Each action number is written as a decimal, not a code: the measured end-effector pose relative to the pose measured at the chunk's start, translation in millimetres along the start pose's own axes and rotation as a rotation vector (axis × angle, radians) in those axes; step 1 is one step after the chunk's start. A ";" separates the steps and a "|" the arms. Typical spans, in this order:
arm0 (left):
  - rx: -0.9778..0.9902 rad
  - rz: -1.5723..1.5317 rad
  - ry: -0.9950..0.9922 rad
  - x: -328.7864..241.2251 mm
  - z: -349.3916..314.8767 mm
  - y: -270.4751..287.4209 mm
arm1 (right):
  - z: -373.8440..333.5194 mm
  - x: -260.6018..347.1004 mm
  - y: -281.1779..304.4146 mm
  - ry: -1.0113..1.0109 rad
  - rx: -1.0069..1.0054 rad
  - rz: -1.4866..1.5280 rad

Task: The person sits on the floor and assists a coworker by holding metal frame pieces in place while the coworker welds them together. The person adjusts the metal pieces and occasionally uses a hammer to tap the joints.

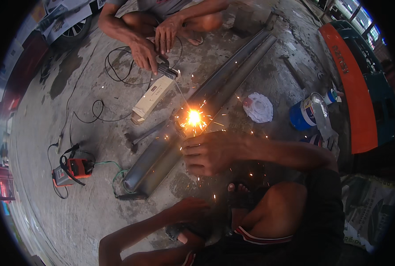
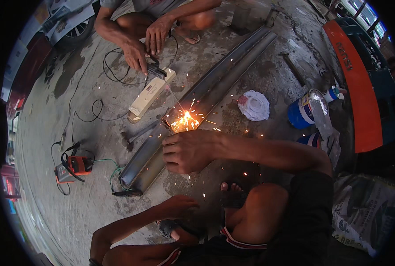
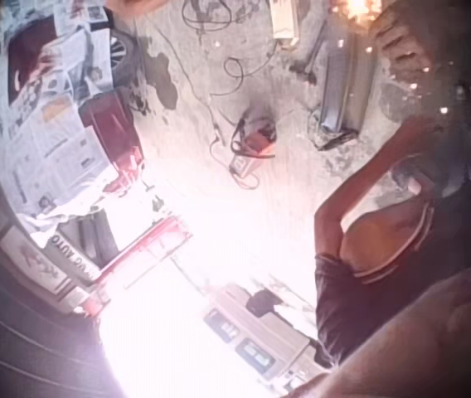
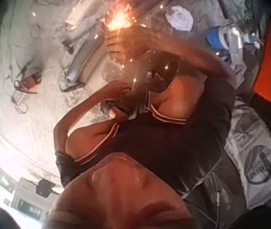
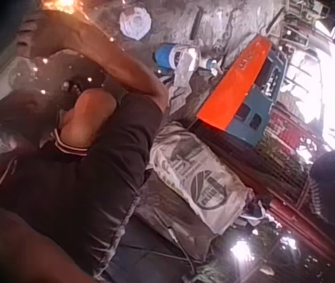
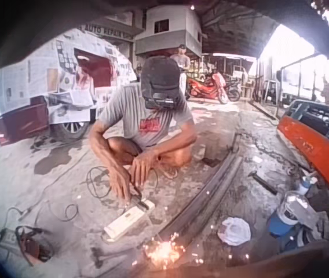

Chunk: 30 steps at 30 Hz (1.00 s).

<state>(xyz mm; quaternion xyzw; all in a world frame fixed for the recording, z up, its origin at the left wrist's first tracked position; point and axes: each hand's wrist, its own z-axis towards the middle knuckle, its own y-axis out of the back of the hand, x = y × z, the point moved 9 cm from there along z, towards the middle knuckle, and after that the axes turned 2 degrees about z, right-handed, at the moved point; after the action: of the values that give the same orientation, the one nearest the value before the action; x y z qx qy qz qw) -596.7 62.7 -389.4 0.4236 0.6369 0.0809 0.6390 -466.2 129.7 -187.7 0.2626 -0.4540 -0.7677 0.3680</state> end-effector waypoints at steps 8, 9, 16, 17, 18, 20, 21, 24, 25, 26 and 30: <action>0.005 0.005 -0.024 -3.1 5.1 2.4 | 1.2 4.1 -0.1 -0.027 0.043 -0.013; 0.011 -0.021 -0.031 -2.5 5.5 1.5 | 1.7 4.7 3.9 -0.044 -0.009 -0.014; -0.057 -0.014 -0.018 -4.5 2.4 7.2 | 3.2 4.8 5.2 -0.033 0.089 -0.070; -0.019 -0.012 0.008 -5.1 3.6 6.6 | 3.9 3.3 4.2 -0.040 0.097 -0.058; 0.014 -0.030 0.056 -3.7 3.6 6.8 | 4.3 1.8 3.3 -0.046 0.104 -0.047; 0.046 -0.029 0.041 -2.0 3.8 1.8 | 4.6 0.8 3.6 -0.038 0.074 -0.049; 0.087 -0.020 0.082 -4.0 5.3 4.7 | 3.9 0.4 2.7 -0.034 0.058 -0.049; 0.084 -0.039 0.088 0.1 4.7 0.8 | 2.2 -1.5 2.7 -0.035 0.032 -0.061; 0.038 -0.010 0.039 -1.6 5.4 3.2 | 1.2 -1.8 10.4 -0.037 -0.019 -0.084; -0.008 0.020 -0.012 -4.0 6.3 4.9 | -0.8 -1.2 18.4 -0.039 -0.069 -0.108; 0.023 0.011 0.006 1.4 2.2 -3.7 | 0.4 -3.8 0.7 -0.037 0.016 -0.055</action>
<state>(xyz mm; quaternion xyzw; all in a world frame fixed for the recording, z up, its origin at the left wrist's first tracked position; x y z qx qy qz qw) -596.1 60.3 -393.2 0.4343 0.6373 0.0784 0.6317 -464.0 132.7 -186.7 0.2639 -0.4595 -0.7786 0.3362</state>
